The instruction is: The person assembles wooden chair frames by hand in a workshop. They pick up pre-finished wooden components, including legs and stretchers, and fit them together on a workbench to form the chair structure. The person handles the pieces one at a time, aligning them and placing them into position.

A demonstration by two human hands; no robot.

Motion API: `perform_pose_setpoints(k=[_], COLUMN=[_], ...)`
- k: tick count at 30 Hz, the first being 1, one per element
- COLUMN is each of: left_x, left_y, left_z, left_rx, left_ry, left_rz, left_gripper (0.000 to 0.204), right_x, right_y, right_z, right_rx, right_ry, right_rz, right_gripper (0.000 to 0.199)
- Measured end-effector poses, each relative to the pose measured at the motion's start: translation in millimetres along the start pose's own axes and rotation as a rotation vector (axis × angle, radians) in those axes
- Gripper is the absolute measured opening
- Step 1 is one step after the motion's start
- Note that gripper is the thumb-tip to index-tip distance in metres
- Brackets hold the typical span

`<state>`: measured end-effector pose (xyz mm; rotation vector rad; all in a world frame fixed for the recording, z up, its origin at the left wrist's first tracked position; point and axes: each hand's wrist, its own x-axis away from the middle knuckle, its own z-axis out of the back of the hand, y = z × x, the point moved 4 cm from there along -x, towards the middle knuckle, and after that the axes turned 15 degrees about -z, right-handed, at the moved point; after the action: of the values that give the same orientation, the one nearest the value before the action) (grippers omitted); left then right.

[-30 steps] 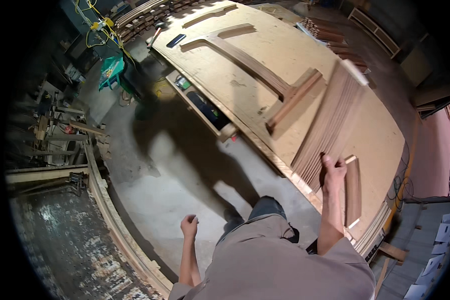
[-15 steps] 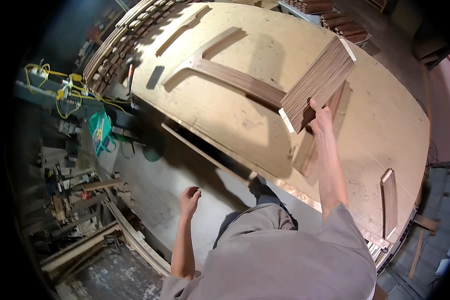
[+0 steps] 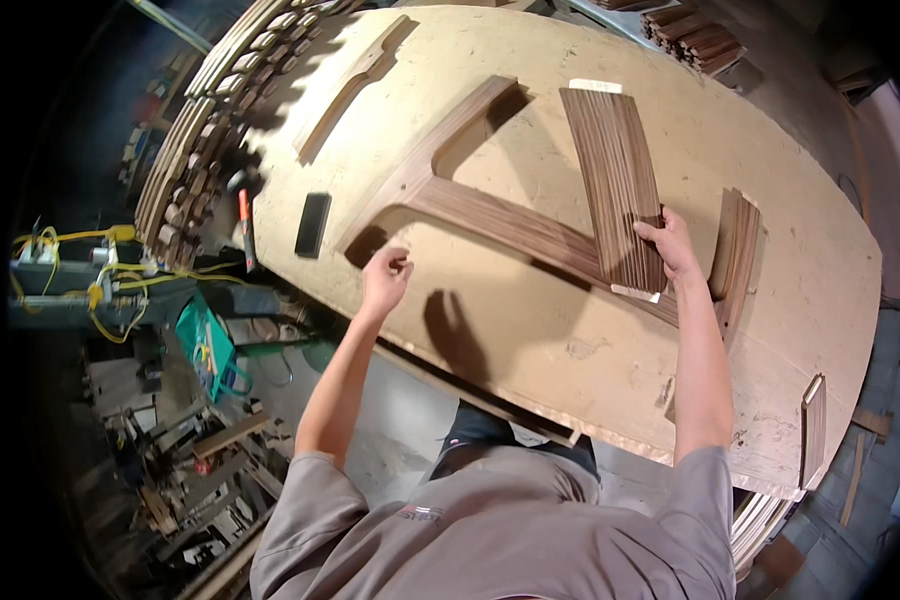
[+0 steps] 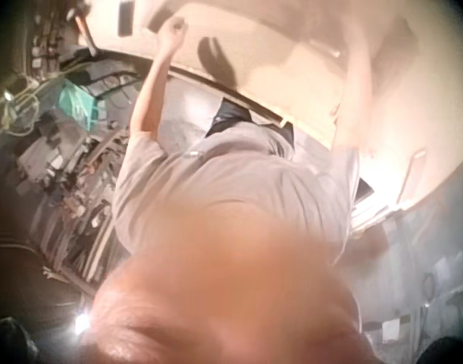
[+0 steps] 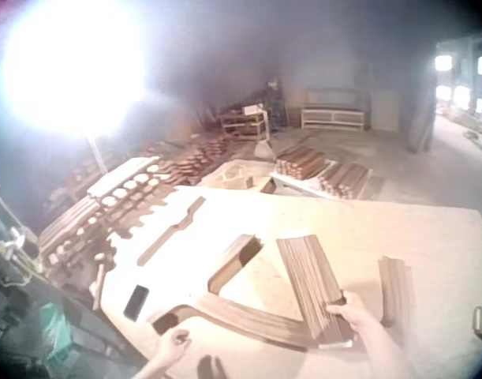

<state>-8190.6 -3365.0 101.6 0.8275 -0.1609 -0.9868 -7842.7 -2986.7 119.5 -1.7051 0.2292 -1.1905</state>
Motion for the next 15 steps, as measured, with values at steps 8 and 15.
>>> perform_pose_setpoints(k=[8,15], left_x=[-173.0,-256.3], left_y=[-43.2,-44.2], left_z=[-17.3,-67.2], left_rx=[-0.258,-0.4], left_ry=[-0.059,-0.369], left_rz=[-0.012,0.001], left_gripper=[0.045,0.064], right_x=[-47.9,-91.6], right_y=[-28.4,-21.2], right_z=[-43.2,-49.8], right_rx=[0.031,0.028], right_ry=[0.024,0.125], right_rz=[0.068,0.078], right_gripper=[0.04,0.049])
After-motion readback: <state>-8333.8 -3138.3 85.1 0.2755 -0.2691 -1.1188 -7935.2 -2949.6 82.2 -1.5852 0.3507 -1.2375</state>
